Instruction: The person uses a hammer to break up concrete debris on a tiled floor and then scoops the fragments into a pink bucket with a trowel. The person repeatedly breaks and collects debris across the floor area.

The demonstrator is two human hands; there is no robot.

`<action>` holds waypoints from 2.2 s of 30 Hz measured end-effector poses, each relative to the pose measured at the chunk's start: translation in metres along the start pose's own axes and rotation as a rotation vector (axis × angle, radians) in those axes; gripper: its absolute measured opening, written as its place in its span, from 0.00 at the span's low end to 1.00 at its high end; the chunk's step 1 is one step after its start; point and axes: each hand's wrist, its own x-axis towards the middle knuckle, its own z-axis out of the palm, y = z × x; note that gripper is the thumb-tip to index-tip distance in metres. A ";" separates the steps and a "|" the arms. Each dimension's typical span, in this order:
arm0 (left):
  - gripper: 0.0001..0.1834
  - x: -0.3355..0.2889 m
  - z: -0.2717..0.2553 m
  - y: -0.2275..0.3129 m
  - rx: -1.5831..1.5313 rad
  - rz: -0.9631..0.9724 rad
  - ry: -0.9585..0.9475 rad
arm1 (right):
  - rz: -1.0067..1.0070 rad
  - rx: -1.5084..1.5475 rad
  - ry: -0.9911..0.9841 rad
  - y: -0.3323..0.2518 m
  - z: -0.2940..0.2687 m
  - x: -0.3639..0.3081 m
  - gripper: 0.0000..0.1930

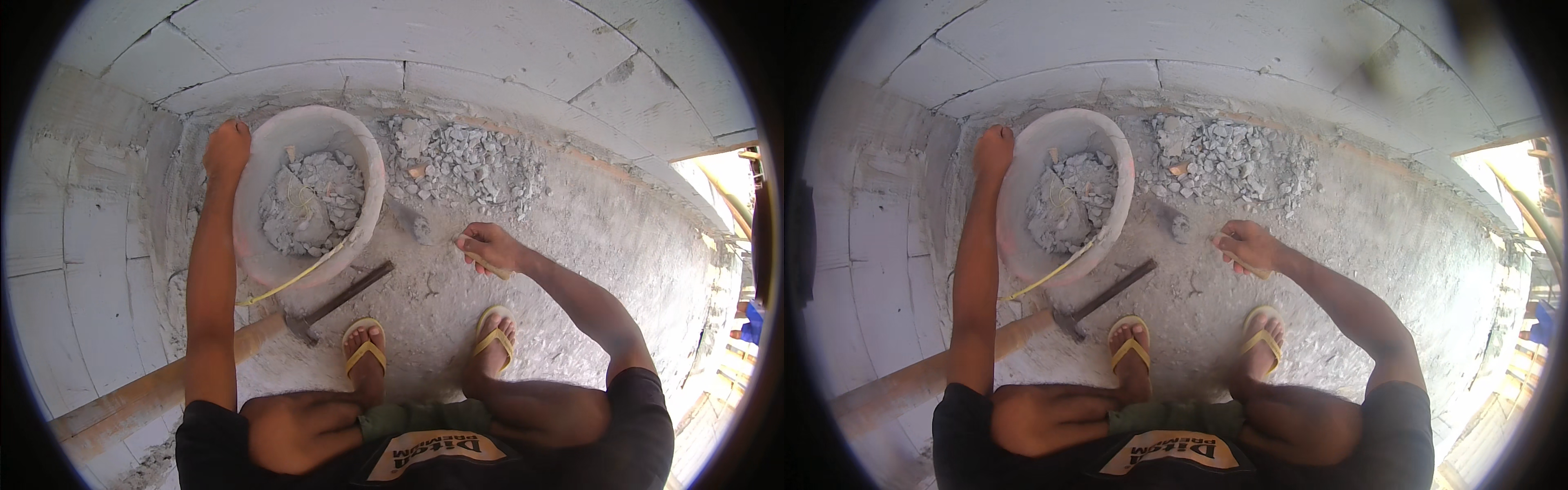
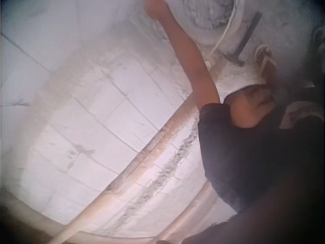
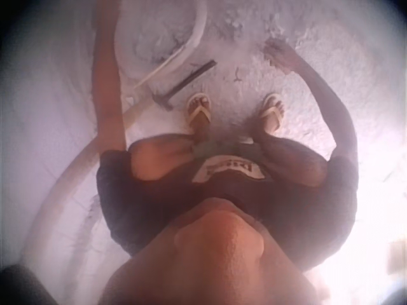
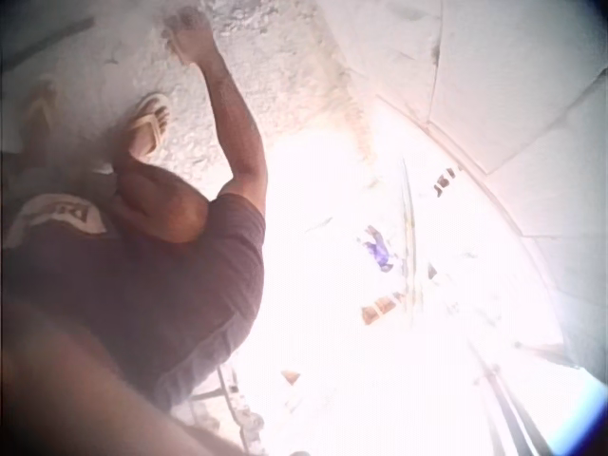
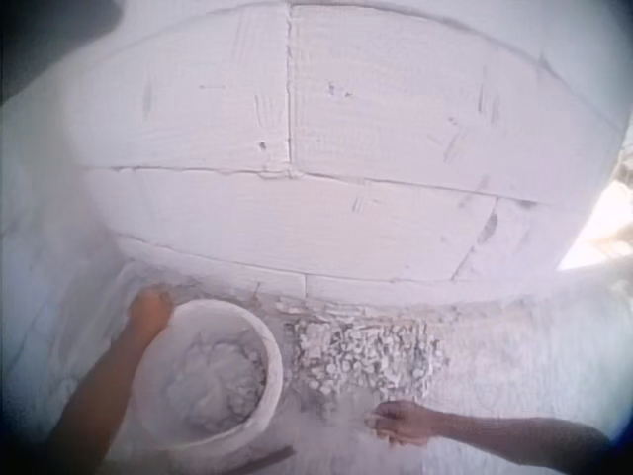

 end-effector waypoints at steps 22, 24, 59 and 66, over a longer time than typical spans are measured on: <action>0.22 0.038 0.042 -0.063 -0.295 0.190 0.236 | -0.048 0.414 -0.161 -0.026 0.031 0.101 0.16; 0.21 0.035 0.042 -0.072 -0.341 0.154 0.241 | -0.082 0.495 -0.024 -0.030 0.015 0.114 0.16; 0.24 0.014 0.016 -0.024 -0.300 -0.042 0.097 | -0.376 -0.472 0.421 0.010 0.026 0.059 0.17; 0.24 0.013 0.018 -0.026 -0.304 -0.028 0.096 | -0.368 -0.513 0.601 0.001 -0.030 0.083 0.18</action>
